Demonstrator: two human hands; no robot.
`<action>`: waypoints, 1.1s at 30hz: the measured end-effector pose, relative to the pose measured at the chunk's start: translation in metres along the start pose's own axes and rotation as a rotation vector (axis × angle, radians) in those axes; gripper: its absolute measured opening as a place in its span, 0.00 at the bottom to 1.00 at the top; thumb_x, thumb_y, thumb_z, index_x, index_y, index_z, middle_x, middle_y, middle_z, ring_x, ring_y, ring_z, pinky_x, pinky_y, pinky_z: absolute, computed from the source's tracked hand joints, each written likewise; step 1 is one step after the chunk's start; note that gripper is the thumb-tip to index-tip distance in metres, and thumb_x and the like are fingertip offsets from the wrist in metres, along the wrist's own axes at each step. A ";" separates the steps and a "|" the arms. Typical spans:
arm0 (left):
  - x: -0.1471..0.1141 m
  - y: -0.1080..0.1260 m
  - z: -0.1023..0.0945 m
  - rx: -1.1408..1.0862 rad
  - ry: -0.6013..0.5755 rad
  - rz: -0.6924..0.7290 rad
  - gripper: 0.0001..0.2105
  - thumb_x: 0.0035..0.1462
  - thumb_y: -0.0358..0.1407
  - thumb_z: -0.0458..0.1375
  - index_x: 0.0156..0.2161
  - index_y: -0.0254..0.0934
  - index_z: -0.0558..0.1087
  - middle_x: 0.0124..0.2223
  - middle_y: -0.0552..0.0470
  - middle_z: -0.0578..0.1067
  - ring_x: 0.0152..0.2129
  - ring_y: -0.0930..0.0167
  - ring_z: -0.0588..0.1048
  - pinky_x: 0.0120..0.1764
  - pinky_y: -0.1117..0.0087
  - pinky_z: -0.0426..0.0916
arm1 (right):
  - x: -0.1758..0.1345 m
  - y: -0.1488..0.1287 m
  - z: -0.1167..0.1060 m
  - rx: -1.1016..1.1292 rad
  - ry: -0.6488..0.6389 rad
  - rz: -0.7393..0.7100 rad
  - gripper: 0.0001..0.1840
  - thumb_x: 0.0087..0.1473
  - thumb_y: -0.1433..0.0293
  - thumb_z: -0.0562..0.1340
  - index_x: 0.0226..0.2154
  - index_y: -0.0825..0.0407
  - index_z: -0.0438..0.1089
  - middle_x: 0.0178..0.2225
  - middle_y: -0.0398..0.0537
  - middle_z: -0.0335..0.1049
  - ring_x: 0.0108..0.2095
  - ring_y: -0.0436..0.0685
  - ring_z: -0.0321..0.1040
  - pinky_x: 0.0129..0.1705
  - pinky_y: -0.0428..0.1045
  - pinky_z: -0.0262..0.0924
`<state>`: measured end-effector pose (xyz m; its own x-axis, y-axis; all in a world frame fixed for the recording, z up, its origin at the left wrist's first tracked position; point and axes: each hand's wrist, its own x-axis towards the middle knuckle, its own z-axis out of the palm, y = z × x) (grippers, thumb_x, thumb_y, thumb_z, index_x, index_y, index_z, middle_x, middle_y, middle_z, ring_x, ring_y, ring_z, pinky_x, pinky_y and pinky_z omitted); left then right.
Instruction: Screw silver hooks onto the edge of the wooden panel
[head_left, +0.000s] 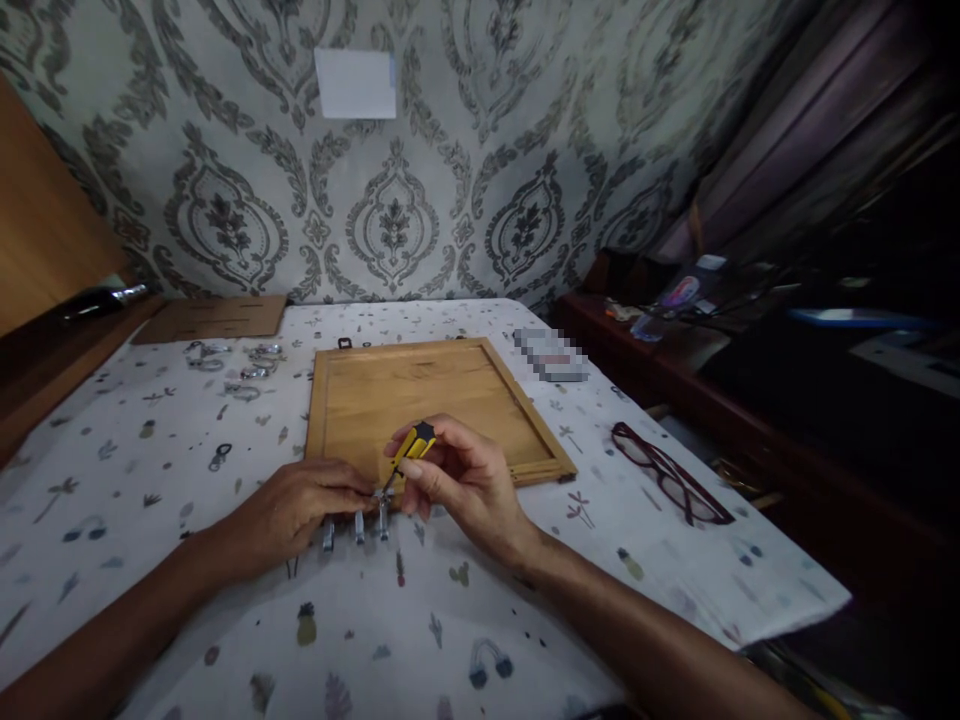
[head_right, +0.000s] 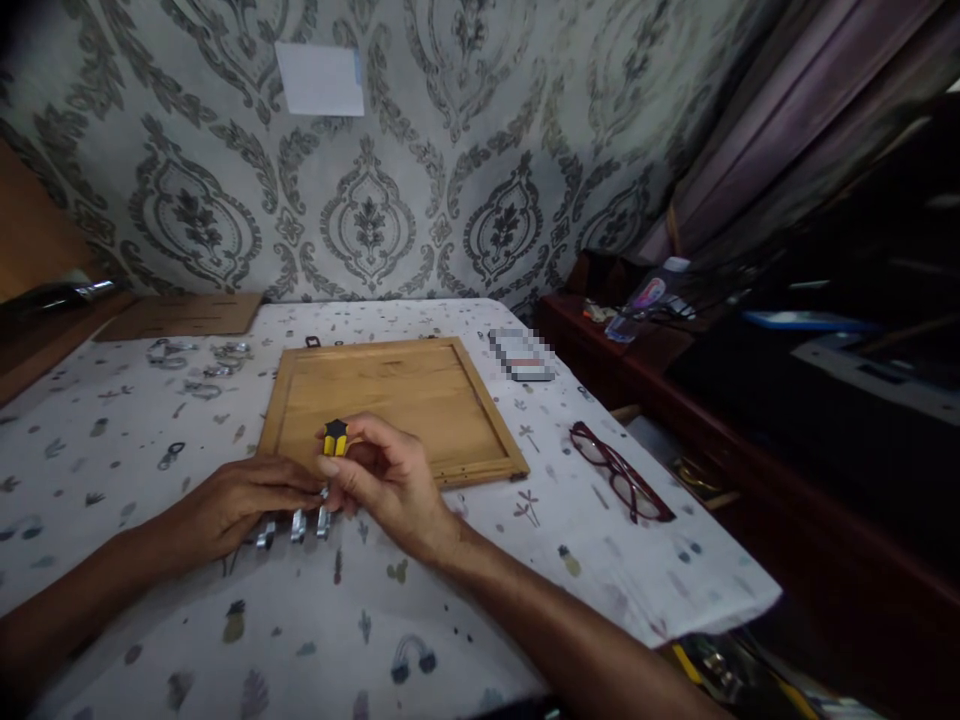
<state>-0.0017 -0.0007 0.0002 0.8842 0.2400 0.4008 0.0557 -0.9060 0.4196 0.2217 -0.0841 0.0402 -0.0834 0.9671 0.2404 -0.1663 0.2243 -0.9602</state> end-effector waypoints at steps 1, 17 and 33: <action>0.000 0.000 0.000 0.004 0.000 -0.006 0.19 0.71 0.30 0.45 0.52 0.41 0.78 0.49 0.45 0.81 0.45 0.68 0.80 0.47 0.67 0.75 | 0.000 0.000 0.001 -0.006 0.010 0.001 0.19 0.52 0.54 0.71 0.36 0.50 0.68 0.21 0.37 0.68 0.18 0.46 0.68 0.19 0.42 0.63; 0.003 0.004 -0.004 0.008 -0.010 -0.011 0.25 0.55 0.15 0.49 0.47 0.38 0.80 0.48 0.49 0.81 0.46 0.69 0.80 0.46 0.70 0.74 | 0.009 -0.019 0.004 -0.250 -0.003 -0.048 0.15 0.54 0.56 0.71 0.35 0.51 0.75 0.35 0.46 0.78 0.18 0.45 0.69 0.18 0.43 0.68; 0.003 0.005 -0.003 -0.073 -0.008 -0.039 0.15 0.66 0.23 0.52 0.47 0.37 0.79 0.47 0.47 0.81 0.44 0.71 0.79 0.45 0.72 0.73 | 0.012 -0.015 0.003 -0.266 0.062 -0.059 0.10 0.54 0.60 0.72 0.36 0.47 0.77 0.37 0.46 0.81 0.16 0.47 0.69 0.16 0.45 0.67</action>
<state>0.0003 -0.0034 0.0060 0.8855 0.2717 0.3770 0.0565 -0.8682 0.4930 0.2203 -0.0761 0.0578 -0.0197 0.9550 0.2961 0.0953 0.2966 -0.9502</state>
